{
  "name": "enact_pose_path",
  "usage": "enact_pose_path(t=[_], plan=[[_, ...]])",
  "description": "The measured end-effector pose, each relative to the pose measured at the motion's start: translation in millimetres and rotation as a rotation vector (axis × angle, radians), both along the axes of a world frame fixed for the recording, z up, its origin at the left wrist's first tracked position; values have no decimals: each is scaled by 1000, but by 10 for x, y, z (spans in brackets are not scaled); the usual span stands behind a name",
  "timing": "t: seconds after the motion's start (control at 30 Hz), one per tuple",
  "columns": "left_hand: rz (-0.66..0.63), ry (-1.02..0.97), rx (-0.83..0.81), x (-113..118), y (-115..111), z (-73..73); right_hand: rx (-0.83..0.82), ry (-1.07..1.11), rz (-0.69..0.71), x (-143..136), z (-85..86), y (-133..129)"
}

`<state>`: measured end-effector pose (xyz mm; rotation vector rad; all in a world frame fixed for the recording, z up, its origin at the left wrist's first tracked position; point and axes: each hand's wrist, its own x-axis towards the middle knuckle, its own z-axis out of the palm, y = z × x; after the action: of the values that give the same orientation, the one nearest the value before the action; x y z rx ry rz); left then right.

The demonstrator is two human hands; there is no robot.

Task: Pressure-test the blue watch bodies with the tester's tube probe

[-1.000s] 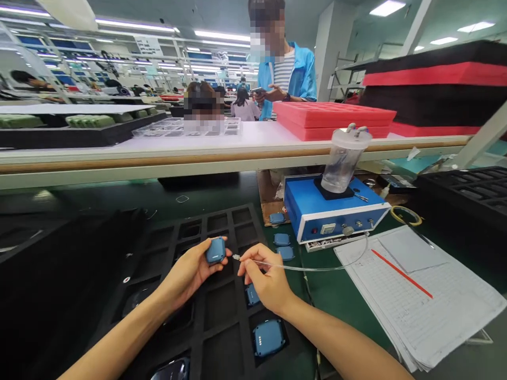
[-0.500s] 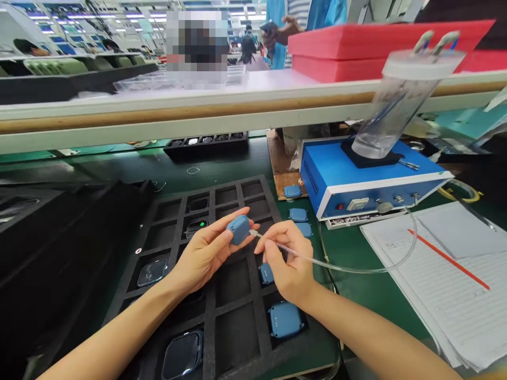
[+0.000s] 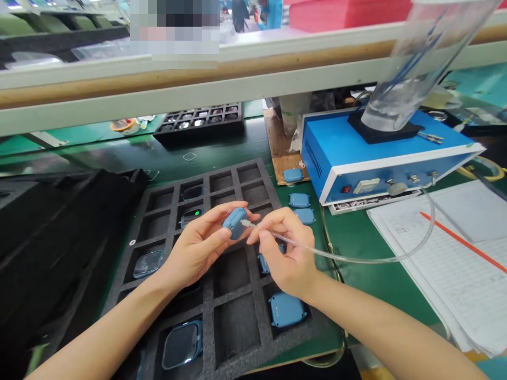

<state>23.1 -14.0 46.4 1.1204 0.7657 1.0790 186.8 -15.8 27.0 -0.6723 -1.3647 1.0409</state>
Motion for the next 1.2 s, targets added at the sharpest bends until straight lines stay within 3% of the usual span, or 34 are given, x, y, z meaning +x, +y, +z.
enact_pose_path(t=[0.67, 1.2], plan=[[-60, 26, 51, -8, -9, -3, 67, 21, -4, 22, -11, -1], [-38, 37, 83, -22, 5, 13, 80, -2, -10, 20, 9, -6]])
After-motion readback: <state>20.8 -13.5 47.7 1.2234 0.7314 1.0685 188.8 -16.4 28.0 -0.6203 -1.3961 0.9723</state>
